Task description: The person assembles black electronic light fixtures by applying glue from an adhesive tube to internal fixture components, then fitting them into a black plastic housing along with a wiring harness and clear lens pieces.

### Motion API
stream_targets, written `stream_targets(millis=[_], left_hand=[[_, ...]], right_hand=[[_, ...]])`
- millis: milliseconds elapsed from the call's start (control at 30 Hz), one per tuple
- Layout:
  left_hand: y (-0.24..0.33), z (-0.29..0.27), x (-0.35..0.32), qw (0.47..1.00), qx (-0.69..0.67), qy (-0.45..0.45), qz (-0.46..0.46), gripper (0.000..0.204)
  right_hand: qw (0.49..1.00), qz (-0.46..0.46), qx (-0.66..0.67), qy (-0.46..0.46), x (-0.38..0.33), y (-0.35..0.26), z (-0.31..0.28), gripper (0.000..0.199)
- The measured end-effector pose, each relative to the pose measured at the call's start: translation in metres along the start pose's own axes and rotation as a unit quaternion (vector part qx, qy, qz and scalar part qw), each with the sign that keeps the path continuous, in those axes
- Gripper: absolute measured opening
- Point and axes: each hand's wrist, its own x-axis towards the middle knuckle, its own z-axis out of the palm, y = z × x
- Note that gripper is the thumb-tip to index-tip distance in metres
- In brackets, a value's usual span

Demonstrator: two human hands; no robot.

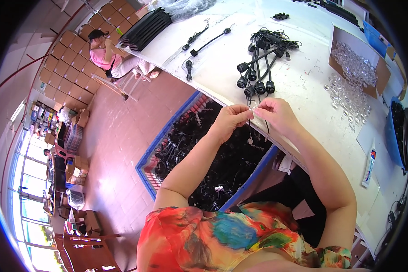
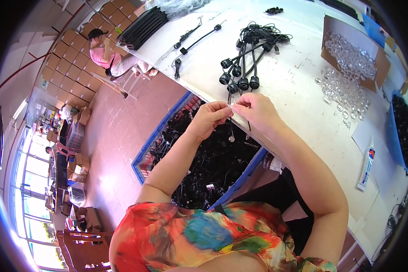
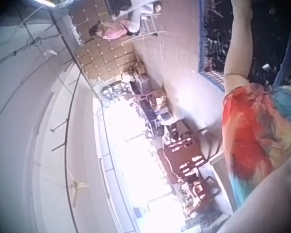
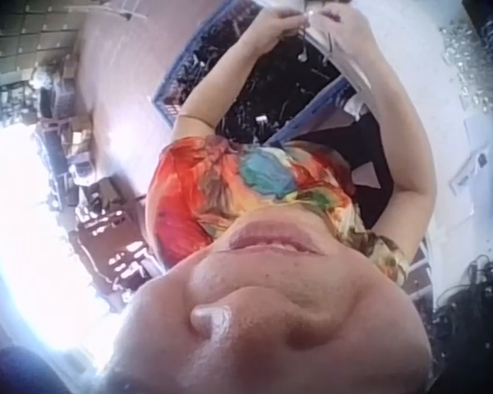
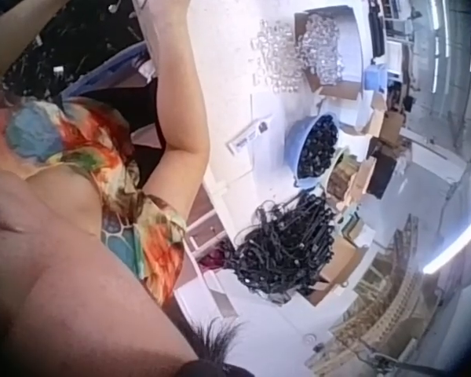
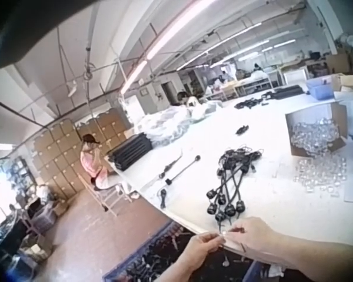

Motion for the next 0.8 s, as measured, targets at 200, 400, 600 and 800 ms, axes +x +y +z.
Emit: stream_targets(millis=[200, 400, 600, 800], left_hand=[[-0.010, 0.000, 0.011, 1.000, 0.008, -0.013, 0.005, 0.014], [0.008, -0.005, 0.012, 0.990, -0.123, -0.073, -0.023, 0.013], [0.005, 0.015, 0.014, 0.988, 0.099, 0.063, 0.098, 0.015], [-0.003, 0.015, 0.009, 0.988, 0.051, 0.050, 0.137, 0.012]], right_hand=[[1.000, 0.004, 0.026, -0.008, 0.003, 0.017, -0.001, 0.018], [0.904, 0.180, 0.359, -0.148, 0.020, 0.008, -0.010, 0.011], [0.998, -0.014, 0.017, 0.051, 0.007, 0.007, -0.003, 0.013], [0.991, -0.076, 0.066, 0.085, 0.002, 0.007, 0.000, 0.015]])
